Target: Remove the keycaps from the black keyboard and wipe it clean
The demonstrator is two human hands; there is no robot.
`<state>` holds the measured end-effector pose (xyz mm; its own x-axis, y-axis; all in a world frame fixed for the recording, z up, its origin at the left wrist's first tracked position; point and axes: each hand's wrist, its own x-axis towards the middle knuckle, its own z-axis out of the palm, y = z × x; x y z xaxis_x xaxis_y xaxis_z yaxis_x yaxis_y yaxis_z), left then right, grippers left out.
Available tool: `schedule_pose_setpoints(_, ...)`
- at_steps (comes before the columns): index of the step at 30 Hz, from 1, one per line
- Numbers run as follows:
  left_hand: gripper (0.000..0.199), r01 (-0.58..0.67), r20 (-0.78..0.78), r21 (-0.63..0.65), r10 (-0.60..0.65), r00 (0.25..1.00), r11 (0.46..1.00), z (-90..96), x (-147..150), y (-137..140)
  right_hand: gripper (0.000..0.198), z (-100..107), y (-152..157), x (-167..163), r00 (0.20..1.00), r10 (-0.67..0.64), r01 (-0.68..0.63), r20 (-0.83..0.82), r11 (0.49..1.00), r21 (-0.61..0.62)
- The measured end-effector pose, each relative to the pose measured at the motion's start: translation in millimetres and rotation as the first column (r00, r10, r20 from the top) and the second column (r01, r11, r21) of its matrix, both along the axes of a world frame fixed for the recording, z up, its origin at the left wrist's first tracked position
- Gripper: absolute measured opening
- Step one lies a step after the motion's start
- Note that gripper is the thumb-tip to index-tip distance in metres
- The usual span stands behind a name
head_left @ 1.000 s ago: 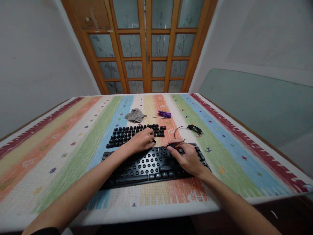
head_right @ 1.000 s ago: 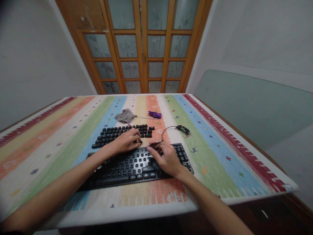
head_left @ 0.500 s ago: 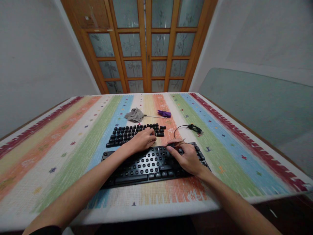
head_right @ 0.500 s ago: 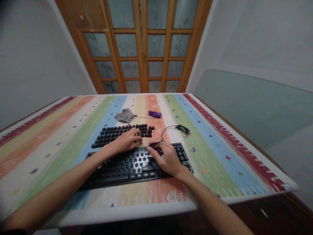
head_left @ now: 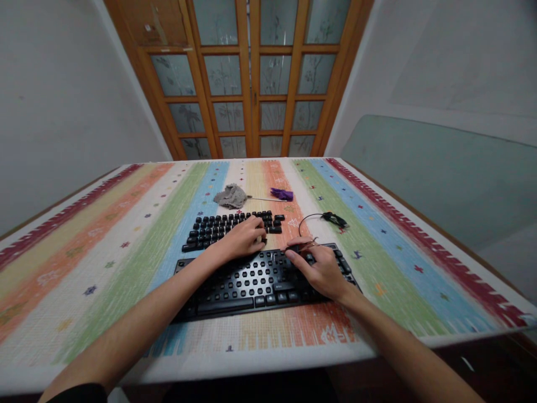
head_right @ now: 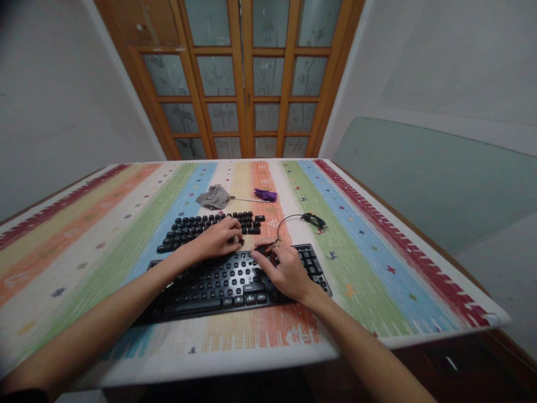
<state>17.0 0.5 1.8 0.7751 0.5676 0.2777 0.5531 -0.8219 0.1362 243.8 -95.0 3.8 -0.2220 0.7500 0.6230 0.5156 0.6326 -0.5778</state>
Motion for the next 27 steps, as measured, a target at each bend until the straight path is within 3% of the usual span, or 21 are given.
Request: schedule_pose_setpoints(27,0.009,-0.081,-0.065,0.057,0.084,0.994,0.995,-1.1,-1.9,5.3,0.023,1.1,0.0,1.2,1.0,0.011,-0.012,0.021,0.999,0.033)
